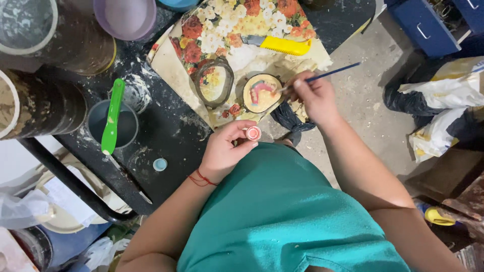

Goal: The person is crafting a decorative item, possibly a painted coconut shell, using a metal tool to shape a colorful clay-like material. They then use a brush to apply a liquid from a small bottle onto the item and a utility knife to trim the edges.

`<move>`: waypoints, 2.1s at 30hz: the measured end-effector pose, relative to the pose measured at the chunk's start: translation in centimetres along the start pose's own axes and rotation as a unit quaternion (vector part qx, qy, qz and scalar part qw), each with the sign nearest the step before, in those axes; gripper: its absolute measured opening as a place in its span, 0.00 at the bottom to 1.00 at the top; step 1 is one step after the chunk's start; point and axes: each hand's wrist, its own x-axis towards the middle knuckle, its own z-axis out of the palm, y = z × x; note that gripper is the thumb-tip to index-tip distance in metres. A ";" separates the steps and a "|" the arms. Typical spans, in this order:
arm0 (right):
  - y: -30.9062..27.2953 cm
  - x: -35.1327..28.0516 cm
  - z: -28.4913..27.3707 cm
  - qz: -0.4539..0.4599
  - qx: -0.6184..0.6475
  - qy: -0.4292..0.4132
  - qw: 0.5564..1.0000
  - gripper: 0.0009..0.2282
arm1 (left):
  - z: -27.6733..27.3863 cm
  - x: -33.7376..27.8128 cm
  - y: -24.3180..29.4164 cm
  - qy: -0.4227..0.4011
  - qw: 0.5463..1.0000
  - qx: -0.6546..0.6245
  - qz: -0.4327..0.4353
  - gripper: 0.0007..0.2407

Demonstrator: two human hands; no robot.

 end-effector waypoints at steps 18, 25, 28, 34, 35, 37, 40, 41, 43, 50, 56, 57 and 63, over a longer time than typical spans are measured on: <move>0.3 -1.0 -1.1 -0.111 -0.183 -0.079 0.974 0.06 | -0.7 0.7 0.4 0.002 1.000 0.001 -0.019 0.19; -5.4 2.6 1.1 -0.150 -0.170 -0.087 0.970 0.05 | -0.3 0.8 0.4 0.000 1.000 0.012 0.006 0.18; -3.2 1.4 -0.6 -0.130 -0.165 -0.074 0.975 0.04 | -0.7 0.5 0.7 0.009 1.000 0.008 -0.009 0.18; -3.2 3.0 0.5 -0.089 -0.072 -0.062 0.992 0.06 | -0.9 0.6 0.0 0.002 1.000 0.001 0.003 0.19; -2.3 3.1 0.5 -0.089 -0.071 -0.064 0.991 0.06 | -0.8 0.6 0.1 0.005 1.000 0.001 0.002 0.19; -0.5 3.5 0.5 -0.101 -0.104 -0.079 0.986 0.04 | -0.5 0.7 0.3 0.002 1.000 -0.015 0.008 0.18; -1.7 1.5 0.2 -0.052 -0.109 -0.011 0.993 0.04 | -0.8 0.5 0.6 0.018 1.000 -0.018 0.007 0.18; -1.8 1.4 0.0 -0.051 -0.110 -0.013 0.993 0.04 | -1.0 0.4 0.5 0.019 1.000 -0.019 0.006 0.18; -1.8 1.1 -0.5 -0.024 -0.120 -0.029 0.992 0.07 | -1.2 0.3 0.1 0.013 1.000 -0.013 0.006 0.18; -6.9 8.4 5.1 0.015 -0.360 -0.161 0.919 0.10 | -1.1 -0.2 0.3 0.007 0.999 -0.044 0.007 0.18; -9.1 10.9 8.5 0.092 -0.381 -0.372 0.841 0.08 | -1.7 -0.7 0.4 0.015 0.999 -0.024 0.019 0.17; -8.7 11.2 8.2 0.107 -0.392 -0.320 0.856 0.09 | -1.7 -0.7 0.3 0.017 0.999 -0.027 0.023 0.16; -6.2 10.9 5.3 0.095 -0.487 -0.158 0.854 0.14 | -2.2 -1.0 0.1 0.030 0.999 -0.041 0.005 0.17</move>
